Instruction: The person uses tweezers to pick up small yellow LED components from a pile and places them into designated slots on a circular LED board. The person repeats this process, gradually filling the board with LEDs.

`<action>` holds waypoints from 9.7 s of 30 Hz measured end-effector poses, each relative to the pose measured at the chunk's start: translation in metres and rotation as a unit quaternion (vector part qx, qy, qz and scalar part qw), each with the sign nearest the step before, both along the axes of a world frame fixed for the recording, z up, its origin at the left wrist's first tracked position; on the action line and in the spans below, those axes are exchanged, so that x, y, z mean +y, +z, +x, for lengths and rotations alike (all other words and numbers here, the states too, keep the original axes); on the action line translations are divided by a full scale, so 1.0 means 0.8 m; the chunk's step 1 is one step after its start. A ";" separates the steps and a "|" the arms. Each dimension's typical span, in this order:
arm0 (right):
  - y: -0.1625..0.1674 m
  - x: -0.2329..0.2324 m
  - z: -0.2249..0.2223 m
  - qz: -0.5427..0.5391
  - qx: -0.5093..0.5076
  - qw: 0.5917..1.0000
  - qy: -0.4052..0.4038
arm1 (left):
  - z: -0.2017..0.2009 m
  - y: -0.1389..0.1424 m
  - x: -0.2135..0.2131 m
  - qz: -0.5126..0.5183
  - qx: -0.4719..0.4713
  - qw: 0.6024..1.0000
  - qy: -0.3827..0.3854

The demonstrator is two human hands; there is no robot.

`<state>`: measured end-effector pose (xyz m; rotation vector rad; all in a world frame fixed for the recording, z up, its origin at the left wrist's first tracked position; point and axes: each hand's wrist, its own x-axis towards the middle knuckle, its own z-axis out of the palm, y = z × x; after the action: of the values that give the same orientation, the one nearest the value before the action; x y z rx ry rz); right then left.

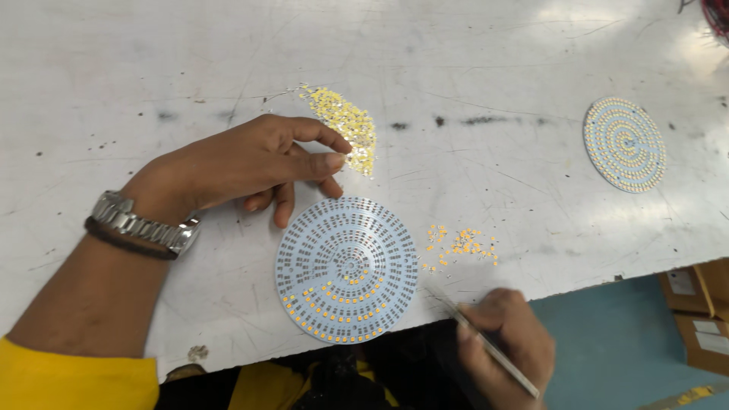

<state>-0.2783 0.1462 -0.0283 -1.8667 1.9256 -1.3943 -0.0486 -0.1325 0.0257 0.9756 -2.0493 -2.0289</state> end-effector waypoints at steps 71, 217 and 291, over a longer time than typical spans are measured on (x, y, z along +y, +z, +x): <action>-0.016 0.031 0.059 0.010 0.045 0.999 -0.010 | -0.001 -0.004 0.002 -0.027 -0.021 0.999 0.015; -0.002 -0.011 -0.043 0.035 0.007 0.999 -0.020 | 0.001 -0.006 -0.001 -0.001 -0.026 1.000 0.012; 0.007 -0.009 -0.036 0.078 -0.007 0.994 0.075 | 0.000 -0.003 0.001 -0.021 -0.014 1.000 0.007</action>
<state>-0.3074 0.1390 -0.0227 -1.8788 1.7883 -1.1756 -0.0483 -0.1321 0.0236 1.0144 -2.0835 -1.9689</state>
